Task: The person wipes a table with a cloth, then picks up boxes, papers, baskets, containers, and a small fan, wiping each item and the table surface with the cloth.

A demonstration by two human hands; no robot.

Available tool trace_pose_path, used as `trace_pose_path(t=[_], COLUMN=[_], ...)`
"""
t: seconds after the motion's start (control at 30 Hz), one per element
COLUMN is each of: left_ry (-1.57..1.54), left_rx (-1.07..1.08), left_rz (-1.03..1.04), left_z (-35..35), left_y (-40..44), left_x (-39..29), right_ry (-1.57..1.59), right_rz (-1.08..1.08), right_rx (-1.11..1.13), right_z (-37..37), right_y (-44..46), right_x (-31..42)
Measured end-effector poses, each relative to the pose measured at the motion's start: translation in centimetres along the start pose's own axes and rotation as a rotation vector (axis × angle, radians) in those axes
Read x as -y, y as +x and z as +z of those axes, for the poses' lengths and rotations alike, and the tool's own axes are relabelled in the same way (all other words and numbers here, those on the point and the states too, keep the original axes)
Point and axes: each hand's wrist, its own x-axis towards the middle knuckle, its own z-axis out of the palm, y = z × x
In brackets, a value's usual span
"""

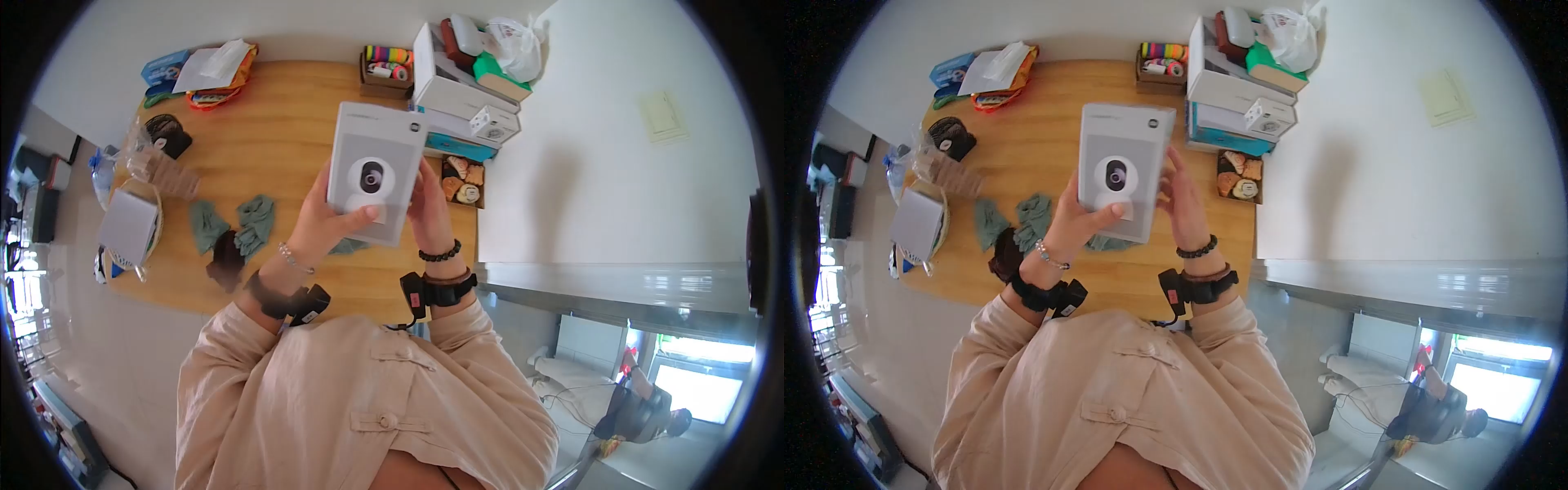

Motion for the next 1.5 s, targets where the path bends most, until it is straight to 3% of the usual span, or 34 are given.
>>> trace_pose_path(t=[0.1, 0.17, 0.23, 0.3, 0.33, 0.4, 0.43, 0.47, 0.53, 0.6, 0.7, 0.87, 0.97, 1.03, 1.17, 1.3, 1.5], left_ry=[0.049, 0.613, 0.421, 0.735, 0.729, 0.722, 0.717, 0.954, 1.185, 1.556, 1.533, 1.474, 1.517, 1.537, 1.457, 1.488, 1.443], left_rx=[-0.013, -0.061, -0.024, -0.116, -0.116, -0.200, -0.195, -0.032, 0.149, 0.402, 0.436, 0.241, 0.166, 0.169, 0.168, 0.160, 0.140], left_rz=[0.037, 0.142, 0.052, 0.253, 0.259, -0.037, -0.032, -0.228, -0.416, -0.202, 0.013, -0.082, -0.026, 0.052, 0.014, 0.023, 0.035], left_z=[0.2, -0.3, -0.5, -1.6, -2.0, -2.7, -2.9, -3.1, -3.8, -5.4, -9.0, -10.9, -11.7, -12.0, -12.1, -12.3, -12.5], left_y=[0.7, 0.6, 0.2, 0.0, -0.2, -0.6, -0.7, -0.6, -1.4, -3.6, -4.3, -0.2, 1.2, 1.6, 1.3, 1.4, 1.3], left_x=[1.7, 3.4, 4.6, 7.8, 8.8, 9.8, 9.9, 9.4, 10.2, 14.4, 18.5, 19.0, 18.5, 18.4, 18.8, 19.2, 20.0], right_ry=[-0.267, -0.407, -0.364, -0.317, -0.261, -0.216, -0.229, -0.356, -0.487, -0.391, -0.332, -0.238, -0.392, -0.720, -0.733, -0.821, -0.885], right_rz=[-0.170, -0.119, -0.065, -0.009, -0.042, -0.174, -0.275, -0.370, -0.508, -0.489, -0.404, -0.410, -0.476, -0.794, -0.721, -0.646, -0.782], right_rx=[0.112, 0.110, 0.071, 0.043, -0.062, -0.254, -0.341, -0.445, -0.593, -0.664, -0.702, -0.690, -0.785, -0.785, -0.814, -1.023, -1.126], right_z=[-1.7, -2.6, -4.2, -5.2, -5.9, -8.5, -10.1, -10.0, -10.8, -12.0, -10.1, -9.7, -8.8, -8.8, -12.5, -16.0, -18.0], right_y=[0.1, -0.5, -1.6, -1.2, -1.1, -0.2, 0.5, 0.8, 1.6, 2.1, 3.1, 7.0, 9.8, 12.2, 16.5, 19.8, 21.4], right_x=[-0.7, -1.8, -2.2, -1.2, 0.3, 2.3, 3.0, 4.6, 6.6, 7.7, 9.9, 12.4, 13.9, 15.1, 16.2, 14.0, 13.6])
